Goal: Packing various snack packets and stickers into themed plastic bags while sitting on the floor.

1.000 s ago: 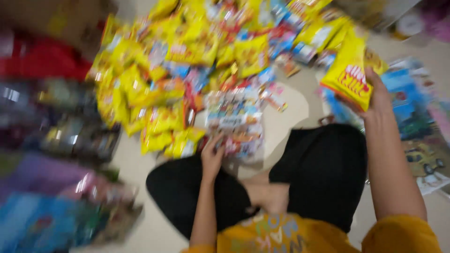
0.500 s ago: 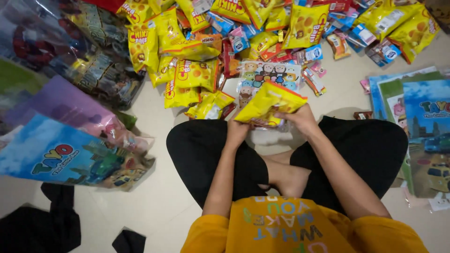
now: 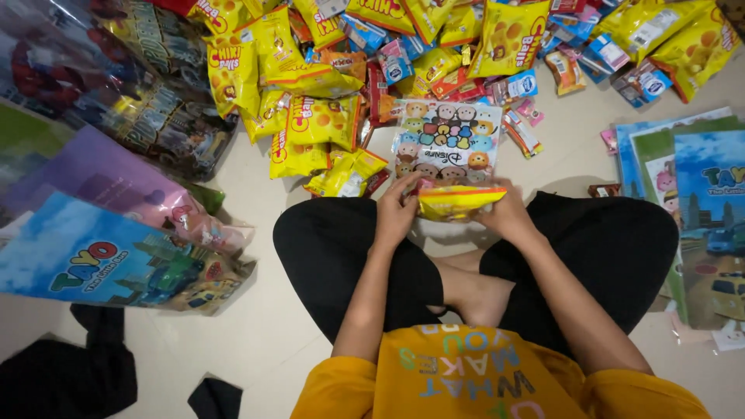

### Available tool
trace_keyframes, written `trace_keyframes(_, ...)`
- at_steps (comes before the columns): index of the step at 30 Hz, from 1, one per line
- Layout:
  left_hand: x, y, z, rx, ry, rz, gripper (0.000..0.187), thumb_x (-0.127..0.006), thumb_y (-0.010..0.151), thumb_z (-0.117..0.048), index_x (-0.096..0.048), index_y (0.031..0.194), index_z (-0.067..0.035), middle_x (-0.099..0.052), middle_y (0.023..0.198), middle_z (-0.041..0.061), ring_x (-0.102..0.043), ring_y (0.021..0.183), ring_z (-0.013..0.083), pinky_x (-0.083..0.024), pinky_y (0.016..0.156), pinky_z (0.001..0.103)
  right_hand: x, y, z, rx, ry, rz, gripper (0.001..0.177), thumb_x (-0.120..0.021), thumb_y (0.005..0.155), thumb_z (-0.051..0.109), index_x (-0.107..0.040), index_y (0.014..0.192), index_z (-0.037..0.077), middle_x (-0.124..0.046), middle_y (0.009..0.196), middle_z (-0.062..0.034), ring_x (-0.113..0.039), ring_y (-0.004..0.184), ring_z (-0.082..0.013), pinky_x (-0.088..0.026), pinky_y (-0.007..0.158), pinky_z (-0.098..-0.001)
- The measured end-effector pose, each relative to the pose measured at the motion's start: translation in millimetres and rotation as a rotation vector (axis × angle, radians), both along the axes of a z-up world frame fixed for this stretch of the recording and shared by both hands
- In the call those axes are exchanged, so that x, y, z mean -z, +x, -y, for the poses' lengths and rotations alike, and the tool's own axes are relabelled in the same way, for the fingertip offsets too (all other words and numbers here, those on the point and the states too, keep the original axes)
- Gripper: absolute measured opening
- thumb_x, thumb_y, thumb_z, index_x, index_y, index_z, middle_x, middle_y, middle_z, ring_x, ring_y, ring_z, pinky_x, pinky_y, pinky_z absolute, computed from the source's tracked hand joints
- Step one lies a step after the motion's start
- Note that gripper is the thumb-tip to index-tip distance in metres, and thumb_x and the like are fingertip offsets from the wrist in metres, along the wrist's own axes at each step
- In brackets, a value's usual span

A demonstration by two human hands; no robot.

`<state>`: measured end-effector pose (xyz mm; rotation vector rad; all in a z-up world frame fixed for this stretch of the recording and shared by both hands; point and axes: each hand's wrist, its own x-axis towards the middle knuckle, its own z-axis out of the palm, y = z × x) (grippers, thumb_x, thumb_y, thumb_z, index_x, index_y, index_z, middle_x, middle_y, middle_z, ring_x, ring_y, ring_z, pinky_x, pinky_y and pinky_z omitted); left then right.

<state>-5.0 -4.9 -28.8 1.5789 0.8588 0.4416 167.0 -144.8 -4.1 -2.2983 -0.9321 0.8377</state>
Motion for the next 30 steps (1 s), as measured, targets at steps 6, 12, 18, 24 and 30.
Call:
trace_keyframes(6,6,1,-4,0.0,0.054,-0.095,0.048,-0.056,0.088,0.004,-0.069,0.133,-0.003,-0.065,0.137,0.018,-0.06,0.13,0.0372,-0.051,0.107,0.046,84,38,15,0.039,-0.055,-0.194,0.046,-0.056,0.091,0.014,-0.065,0.133,-0.001,-0.067,0.061,-0.0101,-0.069,0.055,-0.0278,-0.056,0.062,-0.0441)
trace_keyframes(12,-109,4,-19,-0.061,0.113,-0.055,0.048,-0.06,0.085,0.0,-0.068,0.132,0.001,-0.065,0.134,0.027,-0.067,0.116,0.0428,-0.055,0.097,0.048,-35,53,9,0.057,0.285,-0.261,0.05,-0.056,0.083,-0.002,-0.068,0.132,0.001,-0.066,0.084,-0.0159,-0.059,0.05,-0.0205,-0.051,0.053,-0.0339)
trace_keyframes(18,-208,13,-38,-0.038,0.288,0.107,0.051,-0.058,0.08,-0.007,-0.074,0.125,-0.026,-0.074,0.131,-0.002,-0.042,0.052,0.0038,-0.05,0.056,0.023,-272,8,-21,0.199,0.064,-0.176,0.067,-0.055,0.095,-0.006,-0.06,0.15,0.032,-0.067,0.094,-0.0132,-0.037,0.058,-0.0158,-0.035,0.051,-0.0295)
trace_keyframes(24,-258,20,-52,-0.077,0.411,0.097,0.037,-0.066,0.084,-0.021,-0.076,0.119,-0.029,-0.078,0.121,-0.007,-0.053,0.051,0.0032,-0.053,0.06,0.023,-290,24,-26,0.043,0.301,-0.021,0.078,-0.047,0.081,-0.004,-0.062,0.153,0.022,-0.048,0.057,-0.01,-0.029,0.053,-0.015,-0.031,0.056,-0.036)
trace_keyframes(30,-304,-6,-55,0.016,0.42,0.236,0.038,-0.057,0.098,-0.006,-0.067,0.132,-0.019,-0.074,0.132,0.006,-0.069,0.06,0.0084,-0.052,0.049,0.023,-333,2,-40,0.061,0.382,-0.037,0.073,-0.048,0.079,-0.017,-0.063,0.143,0.016,-0.066,0.142,-0.0066,-0.043,0.053,-0.0136,-0.046,0.061,-0.0348)
